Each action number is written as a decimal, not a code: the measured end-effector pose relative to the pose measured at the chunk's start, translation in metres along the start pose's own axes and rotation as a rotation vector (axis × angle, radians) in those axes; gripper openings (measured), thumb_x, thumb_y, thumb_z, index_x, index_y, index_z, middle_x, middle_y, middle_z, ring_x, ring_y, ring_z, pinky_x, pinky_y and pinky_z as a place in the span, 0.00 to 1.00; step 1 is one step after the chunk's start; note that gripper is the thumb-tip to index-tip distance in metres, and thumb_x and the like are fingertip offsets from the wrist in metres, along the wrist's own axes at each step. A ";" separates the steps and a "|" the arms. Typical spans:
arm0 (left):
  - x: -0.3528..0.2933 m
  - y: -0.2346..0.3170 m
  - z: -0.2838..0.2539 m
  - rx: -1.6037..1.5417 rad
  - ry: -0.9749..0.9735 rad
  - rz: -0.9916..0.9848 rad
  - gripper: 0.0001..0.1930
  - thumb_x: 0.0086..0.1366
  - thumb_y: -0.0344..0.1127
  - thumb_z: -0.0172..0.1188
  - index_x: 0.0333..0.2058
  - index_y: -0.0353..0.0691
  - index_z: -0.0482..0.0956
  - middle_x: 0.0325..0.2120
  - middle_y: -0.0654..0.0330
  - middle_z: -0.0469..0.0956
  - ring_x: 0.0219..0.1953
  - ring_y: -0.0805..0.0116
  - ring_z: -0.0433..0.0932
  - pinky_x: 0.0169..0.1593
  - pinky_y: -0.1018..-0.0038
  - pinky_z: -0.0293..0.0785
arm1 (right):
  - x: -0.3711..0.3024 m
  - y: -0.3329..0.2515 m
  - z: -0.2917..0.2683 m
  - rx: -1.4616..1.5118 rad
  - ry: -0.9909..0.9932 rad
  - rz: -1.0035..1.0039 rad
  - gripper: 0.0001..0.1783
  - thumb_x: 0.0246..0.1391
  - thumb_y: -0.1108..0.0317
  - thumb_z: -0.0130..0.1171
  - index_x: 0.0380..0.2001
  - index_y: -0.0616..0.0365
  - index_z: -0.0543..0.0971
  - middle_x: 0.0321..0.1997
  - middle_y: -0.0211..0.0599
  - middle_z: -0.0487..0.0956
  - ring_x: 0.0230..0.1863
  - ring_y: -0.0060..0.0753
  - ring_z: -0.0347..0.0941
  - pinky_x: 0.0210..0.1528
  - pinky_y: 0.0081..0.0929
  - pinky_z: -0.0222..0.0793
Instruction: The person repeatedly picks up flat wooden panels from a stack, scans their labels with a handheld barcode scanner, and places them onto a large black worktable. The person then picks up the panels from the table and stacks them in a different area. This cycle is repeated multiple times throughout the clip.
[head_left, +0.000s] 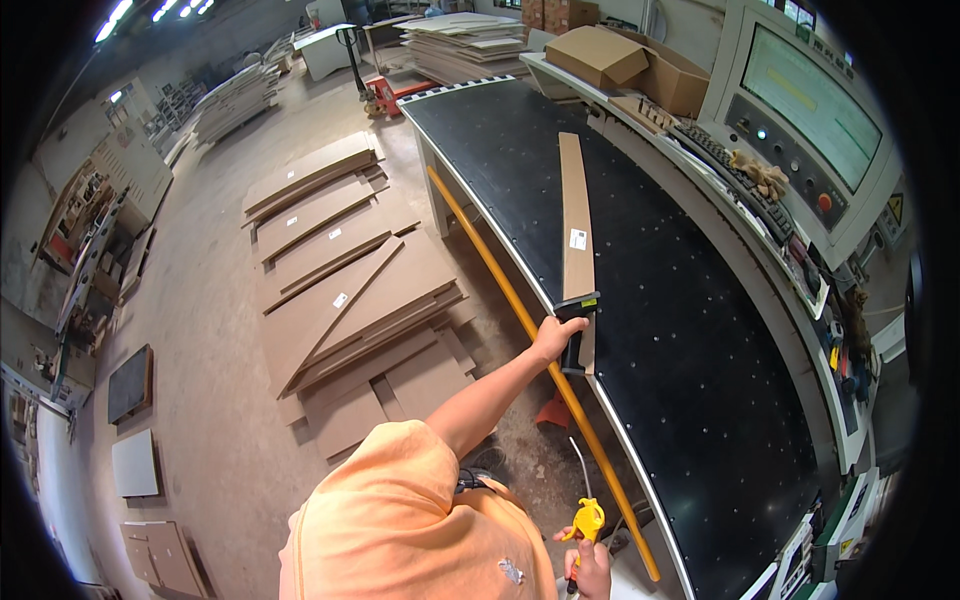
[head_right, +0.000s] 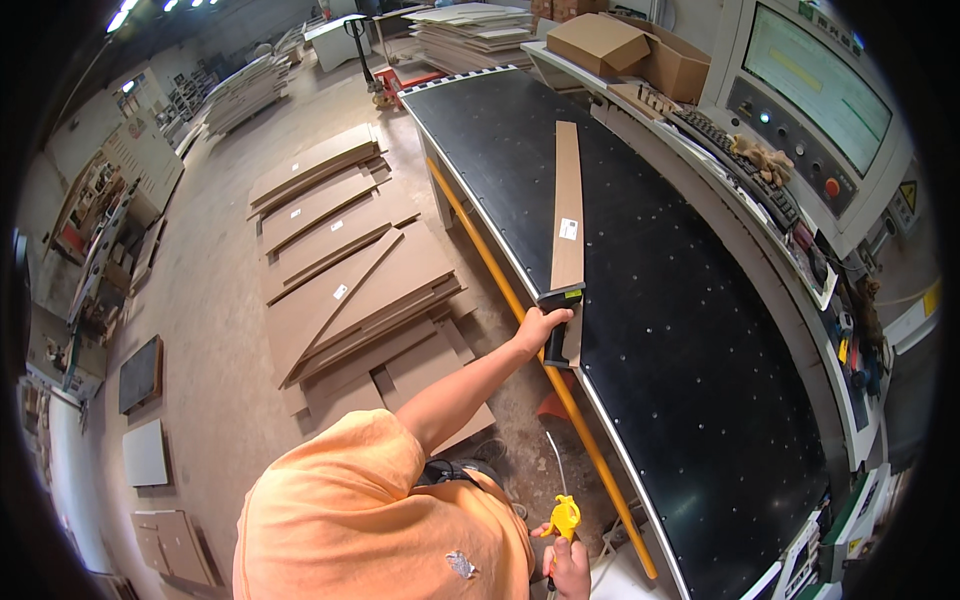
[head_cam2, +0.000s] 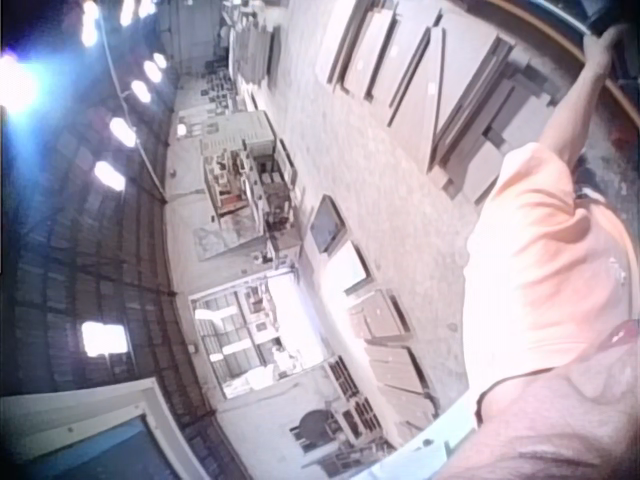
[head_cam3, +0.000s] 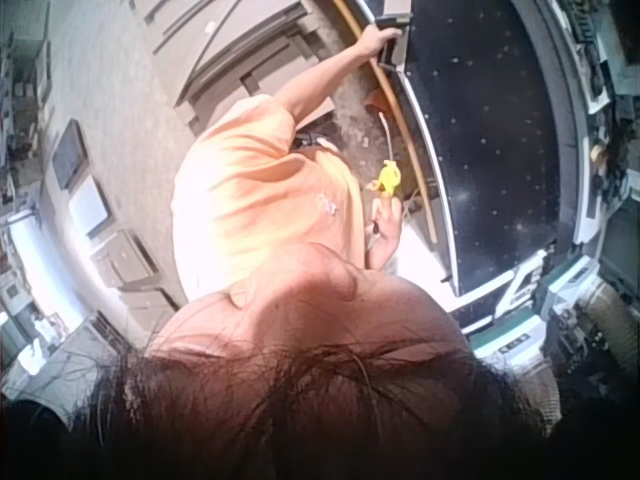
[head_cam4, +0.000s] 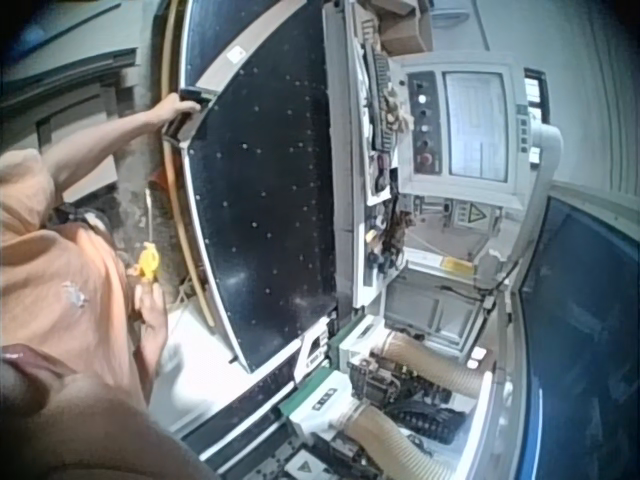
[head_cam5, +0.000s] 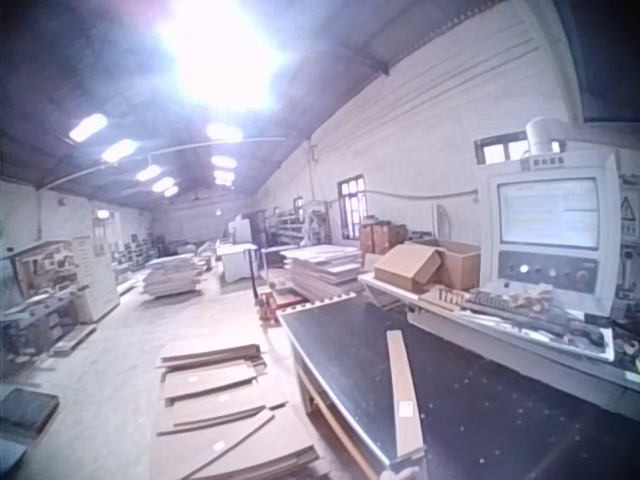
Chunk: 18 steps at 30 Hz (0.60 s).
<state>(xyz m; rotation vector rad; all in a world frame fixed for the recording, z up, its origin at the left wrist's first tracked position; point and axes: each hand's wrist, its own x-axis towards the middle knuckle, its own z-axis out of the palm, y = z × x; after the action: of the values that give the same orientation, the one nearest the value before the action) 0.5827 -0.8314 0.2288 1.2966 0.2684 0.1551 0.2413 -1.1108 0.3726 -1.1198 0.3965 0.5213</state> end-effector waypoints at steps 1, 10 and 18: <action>0.000 0.000 0.000 -0.026 -0.018 0.009 0.16 0.58 0.41 0.66 0.35 0.32 0.82 0.30 0.63 0.81 0.32 0.74 0.78 0.39 0.72 0.75 | 0.001 -0.002 0.003 -0.012 -0.040 -0.015 0.04 0.63 0.65 0.54 0.38 0.50 0.73 0.28 0.17 0.65 0.25 0.11 0.57 0.26 0.12 0.51; -0.001 0.001 0.000 -0.039 -0.038 -0.015 0.15 0.60 0.42 0.65 0.37 0.34 0.82 0.30 0.65 0.79 0.32 0.76 0.76 0.39 0.74 0.74 | -0.006 0.000 0.002 -0.069 0.028 -0.123 0.13 0.71 0.59 0.50 0.37 0.56 0.77 0.24 0.17 0.65 0.23 0.12 0.58 0.26 0.15 0.51; -0.002 0.000 0.001 -0.033 -0.002 -0.061 0.16 0.60 0.43 0.66 0.35 0.33 0.83 0.28 0.64 0.80 0.28 0.75 0.77 0.35 0.74 0.74 | 0.048 0.027 -0.049 -0.179 -0.181 -0.231 0.39 0.68 0.35 0.43 0.50 0.69 0.71 0.43 0.49 0.77 0.14 0.23 0.65 0.17 0.17 0.58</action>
<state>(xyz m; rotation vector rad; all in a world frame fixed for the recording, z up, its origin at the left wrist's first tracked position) 0.5813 -0.8323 0.2295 1.2539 0.3026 0.1058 0.2623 -1.1376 0.3072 -1.2609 0.0617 0.4548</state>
